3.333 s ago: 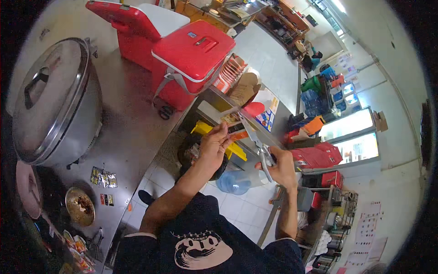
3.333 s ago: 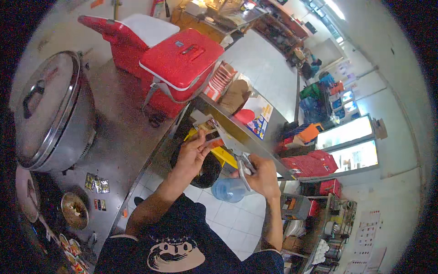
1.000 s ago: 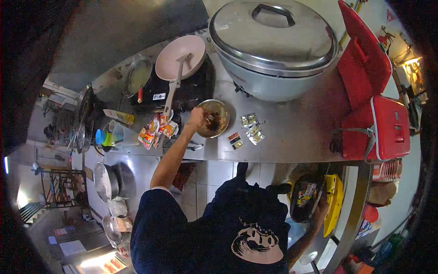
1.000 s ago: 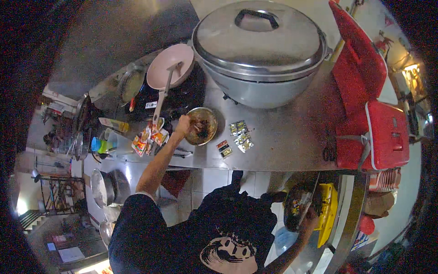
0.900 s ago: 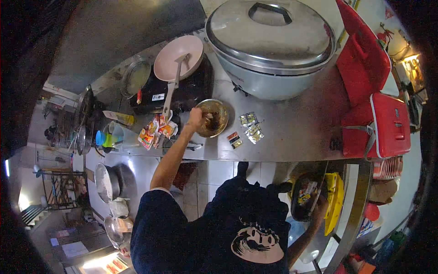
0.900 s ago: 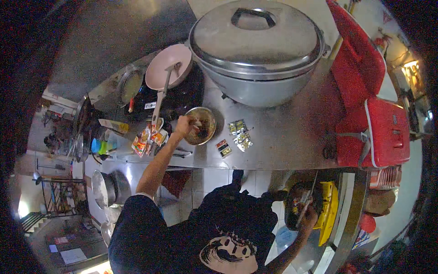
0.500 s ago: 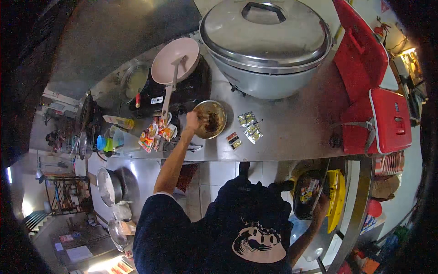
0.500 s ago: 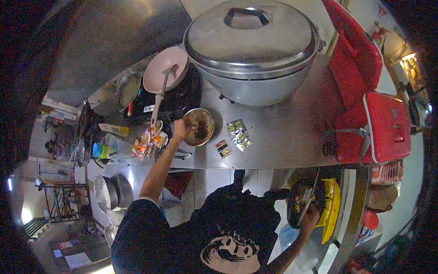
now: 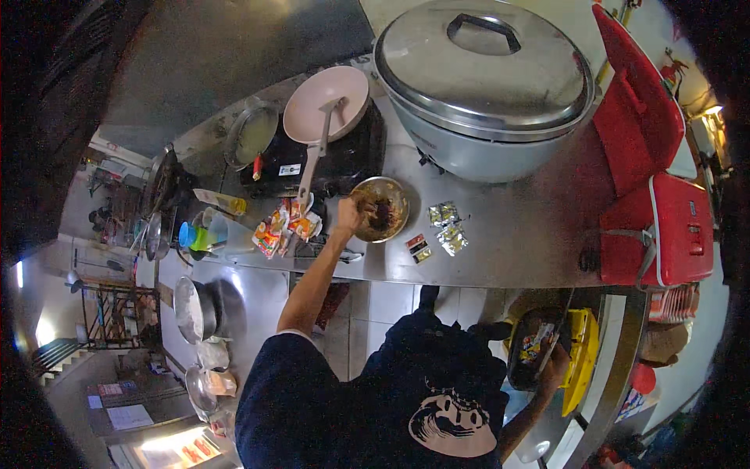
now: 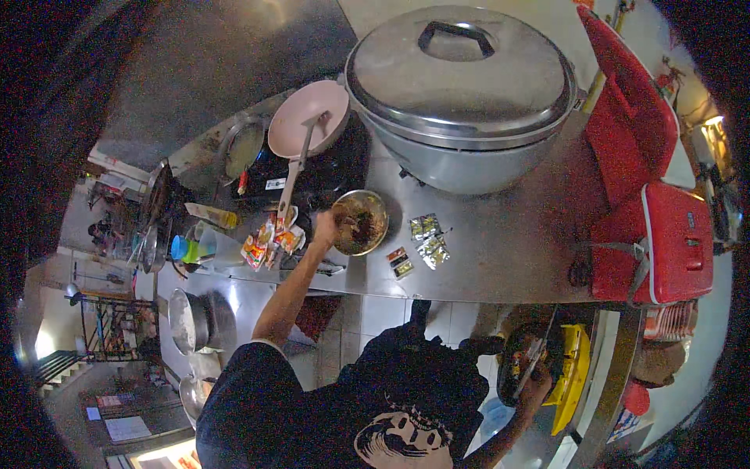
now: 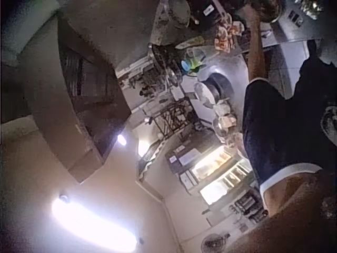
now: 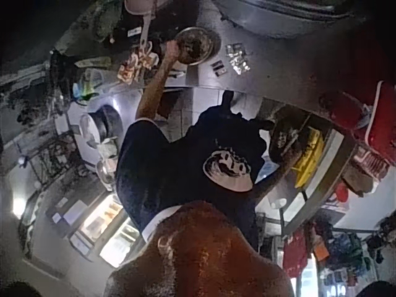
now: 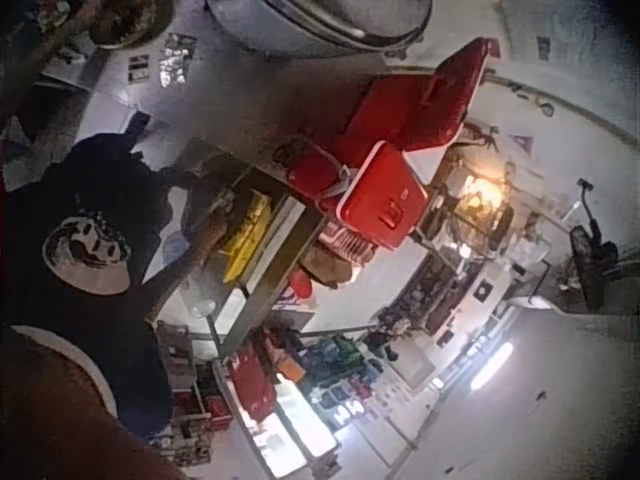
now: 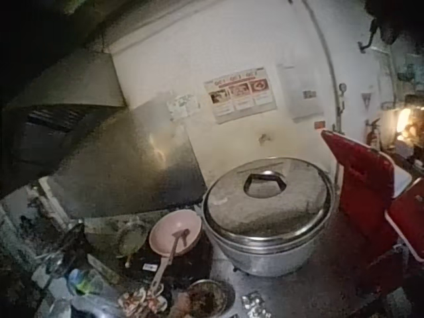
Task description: The person prepares food by cutting open packets of seasoning with scissors, pouring noodles into boiling water, and then scooping cooked rice from a large cooker to form and wrap rice balls.
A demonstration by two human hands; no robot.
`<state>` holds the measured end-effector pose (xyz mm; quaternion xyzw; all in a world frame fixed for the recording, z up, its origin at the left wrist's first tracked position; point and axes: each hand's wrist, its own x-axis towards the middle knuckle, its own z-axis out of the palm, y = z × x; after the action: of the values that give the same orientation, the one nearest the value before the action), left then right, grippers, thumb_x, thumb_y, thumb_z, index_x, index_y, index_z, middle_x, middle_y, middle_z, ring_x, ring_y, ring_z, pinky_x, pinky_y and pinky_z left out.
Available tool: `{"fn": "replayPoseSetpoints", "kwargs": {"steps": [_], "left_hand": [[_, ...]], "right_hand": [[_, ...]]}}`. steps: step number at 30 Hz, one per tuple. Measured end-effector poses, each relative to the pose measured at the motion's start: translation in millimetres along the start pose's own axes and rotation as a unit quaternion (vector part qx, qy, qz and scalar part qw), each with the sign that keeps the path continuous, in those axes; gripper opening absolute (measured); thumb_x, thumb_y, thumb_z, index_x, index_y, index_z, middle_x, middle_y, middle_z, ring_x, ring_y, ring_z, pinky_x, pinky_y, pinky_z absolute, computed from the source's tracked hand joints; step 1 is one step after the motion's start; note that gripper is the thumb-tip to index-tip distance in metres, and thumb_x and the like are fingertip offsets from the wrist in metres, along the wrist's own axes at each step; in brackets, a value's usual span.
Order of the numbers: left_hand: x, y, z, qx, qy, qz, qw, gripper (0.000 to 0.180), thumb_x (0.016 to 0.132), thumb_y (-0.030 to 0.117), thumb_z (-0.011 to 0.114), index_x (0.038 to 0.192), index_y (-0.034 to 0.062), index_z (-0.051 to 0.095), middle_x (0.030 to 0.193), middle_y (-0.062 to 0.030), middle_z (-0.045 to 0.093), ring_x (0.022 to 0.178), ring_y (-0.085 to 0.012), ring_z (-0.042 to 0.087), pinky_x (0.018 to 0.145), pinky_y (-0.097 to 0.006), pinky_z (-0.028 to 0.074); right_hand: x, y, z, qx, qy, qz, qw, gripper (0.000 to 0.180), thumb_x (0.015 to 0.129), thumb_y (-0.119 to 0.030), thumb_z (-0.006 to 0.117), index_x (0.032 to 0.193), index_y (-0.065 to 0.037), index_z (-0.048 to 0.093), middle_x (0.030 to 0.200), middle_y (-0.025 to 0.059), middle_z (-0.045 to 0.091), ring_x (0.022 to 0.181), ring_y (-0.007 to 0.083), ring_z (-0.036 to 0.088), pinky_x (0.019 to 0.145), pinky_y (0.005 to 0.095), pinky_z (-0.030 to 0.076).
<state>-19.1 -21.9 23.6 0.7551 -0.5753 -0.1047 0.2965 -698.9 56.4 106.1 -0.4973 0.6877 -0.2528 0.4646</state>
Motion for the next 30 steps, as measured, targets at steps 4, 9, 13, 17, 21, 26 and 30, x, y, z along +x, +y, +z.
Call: {"fn": "replayPoseSetpoints", "kwargs": {"steps": [4,9,13,17,21,26,30], "left_hand": [[2,23,-2,-0.002,0.031,-0.015,0.999,0.031,0.067,0.009,0.075,0.098,0.0073,0.074,0.09,-0.0197,0.071,0.083,-0.0355,0.07,0.071,-0.042,0.056],[0,-17,-3,0.075,-0.006,-0.012,0.997,0.022,0.075,0.013,0.075,0.096,0.0102,0.077,0.089,-0.0128,0.075,0.078,-0.0266,0.072,0.071,-0.038,0.056],[1,-8,4,-0.044,-0.015,-0.047,0.998,0.026,0.068,0.012,0.073,0.093,0.0071,0.076,0.088,-0.0195,0.071,0.08,-0.0348,0.07,0.072,-0.043,0.056],[-4,-34,8,0.04,0.017,0.005,0.999,0.024,0.069,0.011,0.072,0.092,0.0061,0.076,0.086,-0.0204,0.071,0.078,-0.0366,0.069,0.071,-0.043,0.055],[-7,-18,7,0.039,-0.002,-0.036,0.999,0.02,0.074,0.014,0.07,0.092,0.0096,0.076,0.086,-0.0167,0.072,0.077,-0.0318,0.07,0.071,-0.041,0.055],[-4,-6,4,0.036,-0.022,-0.088,0.995,0.022,0.08,0.02,0.07,0.097,0.0083,0.077,0.076,-0.0134,0.073,0.066,-0.0238,0.07,0.062,-0.036,0.053],[-10,-14,5,0.026,0.027,-0.112,0.993,0.028,0.073,0.024,0.071,0.093,0.0039,0.075,0.082,-0.021,0.071,0.073,-0.0344,0.071,0.067,-0.043,0.056]], "right_hand": [[-2,-9,2,-0.022,0.016,-0.021,0.999,0.028,0.091,-0.02,0.068,0.107,0.002,0.071,0.092,0.0114,0.074,0.082,0.0151,0.067,0.077,0.0323,0.053],[6,2,3,-0.013,0.007,-0.039,0.999,0.028,0.091,-0.021,0.068,0.107,0.002,0.071,0.093,0.0115,0.075,0.082,0.0156,0.069,0.075,0.0319,0.054],[4,0,3,-0.06,0.027,-0.039,0.997,0.029,0.091,-0.022,0.068,0.109,0.0,0.071,0.093,0.0125,0.075,0.084,0.0165,0.07,0.075,0.0319,0.055],[14,22,6,-0.048,0.04,-0.071,0.996,0.028,0.091,-0.019,0.068,0.109,0.002,0.071,0.096,0.0128,0.074,0.084,0.0167,0.07,0.076,0.0319,0.055],[8,13,5,0.087,0.02,-0.03,0.996,0.027,0.091,-0.017,0.069,0.109,0.003,0.071,0.101,0.0132,0.073,0.089,0.0174,0.069,0.079,0.0326,0.055],[10,37,1,0.096,0.017,0.009,0.995,0.025,0.09,-0.016,0.069,0.104,0.004,0.07,0.093,0.0097,0.072,0.087,0.0161,0.068,0.078,0.0286,0.053],[10,17,0,0.039,-0.005,0.0,0.999,0.028,0.09,-0.019,0.069,0.105,0.004,0.068,0.088,0.0071,0.071,0.083,0.0151,0.065,0.074,0.0281,0.051]]}}
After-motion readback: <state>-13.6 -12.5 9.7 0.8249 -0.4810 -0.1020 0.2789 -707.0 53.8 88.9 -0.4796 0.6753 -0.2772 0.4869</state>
